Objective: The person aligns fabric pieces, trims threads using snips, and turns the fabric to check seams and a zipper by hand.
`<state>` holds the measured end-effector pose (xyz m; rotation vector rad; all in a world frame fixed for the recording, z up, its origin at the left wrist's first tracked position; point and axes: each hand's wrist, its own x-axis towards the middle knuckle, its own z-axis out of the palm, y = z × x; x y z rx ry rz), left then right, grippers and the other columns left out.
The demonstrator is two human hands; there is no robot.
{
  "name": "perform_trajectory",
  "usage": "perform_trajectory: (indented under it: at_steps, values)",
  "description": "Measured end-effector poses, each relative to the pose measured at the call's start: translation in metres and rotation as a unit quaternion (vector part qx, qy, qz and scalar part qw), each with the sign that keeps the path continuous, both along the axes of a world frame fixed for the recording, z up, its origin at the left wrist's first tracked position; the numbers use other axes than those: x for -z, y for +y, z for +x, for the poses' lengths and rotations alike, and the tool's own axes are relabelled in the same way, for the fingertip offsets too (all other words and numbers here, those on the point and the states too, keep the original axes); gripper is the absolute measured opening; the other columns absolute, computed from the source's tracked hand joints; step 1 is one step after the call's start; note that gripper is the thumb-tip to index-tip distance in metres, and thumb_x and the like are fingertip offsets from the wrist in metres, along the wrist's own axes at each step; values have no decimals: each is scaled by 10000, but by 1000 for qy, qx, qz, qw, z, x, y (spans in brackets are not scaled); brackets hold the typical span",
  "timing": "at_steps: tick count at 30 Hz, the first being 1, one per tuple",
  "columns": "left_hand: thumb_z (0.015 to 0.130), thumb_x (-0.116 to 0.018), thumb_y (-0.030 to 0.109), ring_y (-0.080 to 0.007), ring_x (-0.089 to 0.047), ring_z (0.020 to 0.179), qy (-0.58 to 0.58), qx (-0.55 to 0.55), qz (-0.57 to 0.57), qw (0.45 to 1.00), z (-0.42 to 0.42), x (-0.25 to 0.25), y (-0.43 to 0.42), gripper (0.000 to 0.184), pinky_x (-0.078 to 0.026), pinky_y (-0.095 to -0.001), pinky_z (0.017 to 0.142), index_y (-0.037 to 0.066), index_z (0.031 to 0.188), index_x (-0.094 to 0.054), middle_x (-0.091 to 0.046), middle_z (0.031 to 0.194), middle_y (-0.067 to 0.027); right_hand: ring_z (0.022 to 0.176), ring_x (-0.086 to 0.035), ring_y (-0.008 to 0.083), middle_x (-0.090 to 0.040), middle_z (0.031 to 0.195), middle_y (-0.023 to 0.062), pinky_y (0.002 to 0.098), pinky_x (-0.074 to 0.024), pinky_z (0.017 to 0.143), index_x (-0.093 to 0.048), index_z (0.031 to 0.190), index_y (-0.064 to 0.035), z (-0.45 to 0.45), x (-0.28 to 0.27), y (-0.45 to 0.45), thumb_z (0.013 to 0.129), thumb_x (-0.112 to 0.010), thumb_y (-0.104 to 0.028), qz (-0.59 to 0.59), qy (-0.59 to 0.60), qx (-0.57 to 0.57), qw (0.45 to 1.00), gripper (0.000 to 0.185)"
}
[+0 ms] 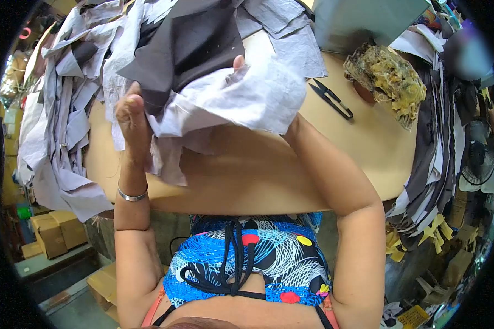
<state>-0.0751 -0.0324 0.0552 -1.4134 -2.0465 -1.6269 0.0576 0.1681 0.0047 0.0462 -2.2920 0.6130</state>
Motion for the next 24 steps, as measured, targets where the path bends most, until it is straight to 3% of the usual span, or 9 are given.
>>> perform_trajectory:
  at_steps: [4, 8, 11, 13, 15, 16, 20, 21, 24]
  values:
    - [964, -433, 400, -238, -373, 530, 75, 39, -72, 994, 13, -7, -3, 516, -296, -368, 531, 12, 634, -349, -310, 587, -109, 801, -642, 240, -660, 876, 101, 337, -521, 733, -626, 1057, -40, -3, 4, 7, 820, -660, -174, -265, -181, -79, 944, 274]
    - [962, -456, 352, -232, -420, 599, 118, -6, -60, 991, 13, -7, -7, 471, -333, -361, 576, 23, 630, -393, -402, 620, -104, 789, -664, 228, -678, 891, 106, 350, -545, 728, -630, 1050, -23, -12, 5, 26, 827, -665, -141, -689, -318, -217, 614, 254]
    - [919, -547, 298, -246, -461, 679, 210, -103, 71, 970, 28, 4, -19, 328, -370, -343, 631, 41, 721, -495, -527, 736, -95, 781, -680, 219, -692, 902, 110, 359, -563, 724, -632, 1044, -10, -12, -8, 33, 832, -668, -116, -754, -324, -282, 496, 240]
    - [861, -632, 326, -246, -504, 737, 247, 43, -59, 966, 43, 30, -46, 270, -406, -359, 711, 82, 930, -538, -566, 848, -81, 763, -685, 209, -696, 898, 110, 352, -570, 716, -635, 1038, -4, -5, -27, 23, 831, -673, -102, -755, -309, -283, 504, 232]
    - [746, -704, 326, -251, -572, 901, 336, 53, -217, 915, 70, 44, -37, 316, -432, -380, 810, 99, 918, -567, -577, 952, -79, 747, -675, 167, -693, 887, 94, 307, -566, 702, -643, 1017, -14, -5, -32, 15, 821, -683, -89, -701, -290, -326, 565, 214]
    - [720, -699, 266, -261, -561, 957, 294, 65, -276, 913, 78, 51, -32, 303, -423, -426, 826, 96, 940, -578, -569, 1040, -93, 766, -662, 132, -685, 894, 76, 275, -555, 705, -641, 1001, -25, 3, -37, 15, 827, -681, -90, -703, -295, -364, 535, 189]
    - [779, -604, 196, -326, -516, 1058, 290, 61, -297, 908, 48, 77, -36, 308, -396, -458, 909, 57, 1053, -590, -549, 1153, -171, 796, -649, 143, -673, 916, 86, 289, -535, 747, -610, 1030, 6, 7, -56, 2, 833, -657, -88, -696, -283, -368, 547, 222]
    - [808, -568, 200, -344, -494, 1114, 184, 106, -356, 910, 27, 94, -43, 413, -375, -425, 977, 50, 1192, -544, -528, 1240, -174, 864, -636, 127, -666, 970, 78, 295, -519, 806, -607, 1066, 11, 4, -53, 2, 841, -649, -85, -662, -234, -420, 575, 248]
    - [807, -594, 221, -320, -498, 1110, 127, 55, -406, 903, -29, 92, -31, 451, -377, -404, 976, 34, 1211, -525, -533, 1230, -165, 934, -620, 93, -656, 1031, 29, 238, -490, 841, -590, 1108, -41, 5, -58, 6, 877, -626, -81, -615, -195, -502, 575, 237]
